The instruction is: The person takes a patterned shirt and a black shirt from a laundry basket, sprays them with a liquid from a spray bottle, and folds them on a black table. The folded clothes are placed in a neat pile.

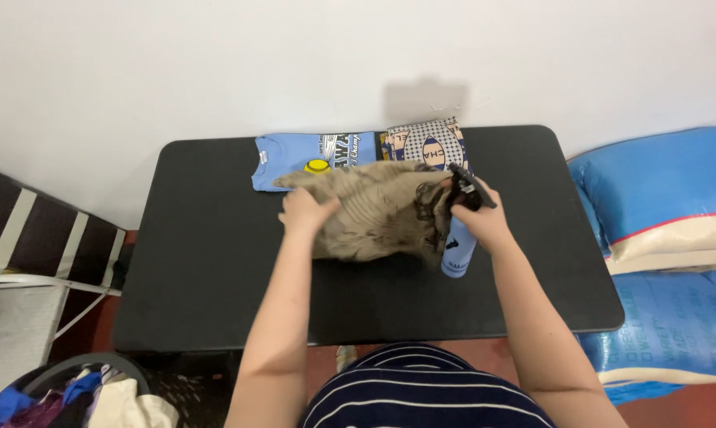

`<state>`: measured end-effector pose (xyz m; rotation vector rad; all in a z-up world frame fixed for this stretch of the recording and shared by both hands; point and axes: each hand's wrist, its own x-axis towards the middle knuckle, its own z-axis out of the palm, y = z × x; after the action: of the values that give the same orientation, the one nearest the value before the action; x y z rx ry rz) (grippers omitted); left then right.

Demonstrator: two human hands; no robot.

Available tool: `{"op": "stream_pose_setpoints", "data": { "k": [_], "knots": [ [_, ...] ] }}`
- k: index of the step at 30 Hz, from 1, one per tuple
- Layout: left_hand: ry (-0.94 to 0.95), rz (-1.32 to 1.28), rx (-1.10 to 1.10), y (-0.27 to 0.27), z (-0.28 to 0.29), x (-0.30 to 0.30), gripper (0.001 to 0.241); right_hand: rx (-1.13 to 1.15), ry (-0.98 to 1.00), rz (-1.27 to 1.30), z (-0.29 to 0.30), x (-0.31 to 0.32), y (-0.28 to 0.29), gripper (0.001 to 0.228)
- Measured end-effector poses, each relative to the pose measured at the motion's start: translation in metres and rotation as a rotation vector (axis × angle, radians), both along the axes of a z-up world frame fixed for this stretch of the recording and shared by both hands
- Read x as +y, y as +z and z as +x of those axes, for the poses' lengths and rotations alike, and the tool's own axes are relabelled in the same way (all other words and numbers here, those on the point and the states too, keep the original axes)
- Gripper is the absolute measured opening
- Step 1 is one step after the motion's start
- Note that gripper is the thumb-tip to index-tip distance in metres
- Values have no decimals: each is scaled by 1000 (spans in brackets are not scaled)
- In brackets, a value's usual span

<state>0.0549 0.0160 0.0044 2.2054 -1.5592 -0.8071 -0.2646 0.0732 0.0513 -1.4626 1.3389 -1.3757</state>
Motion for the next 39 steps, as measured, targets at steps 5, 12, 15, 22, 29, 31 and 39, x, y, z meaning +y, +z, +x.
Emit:
{"op": "stream_pose_setpoints", "data": {
  "k": [5,12,15,22,29,31,39],
  "knots": [
    [-393,7,9,27,-71,44,73,-68,166,51,17,11,24,19],
    [-400,-157,97,-22,-109,23,44,-420,517,-119,-3,-2,-24,73],
    [-404,-358,301,-17,-91,12,16,-348,353,-116,-24,-5,-24,49],
    [-132,-489,563,27,-70,9,26,352,166,-359,-25,-5,-13,65],
    [-246,-385,491,48,-79,15,22,378,280,-223,1,13,-7,53],
    [-250,-386,471,47,-79,14,23,328,304,-232,1,14,-13,49],
    [-228,-419,397,51,-79,18,23,374,6,24,-24,3,-73,54]
  ]
}}
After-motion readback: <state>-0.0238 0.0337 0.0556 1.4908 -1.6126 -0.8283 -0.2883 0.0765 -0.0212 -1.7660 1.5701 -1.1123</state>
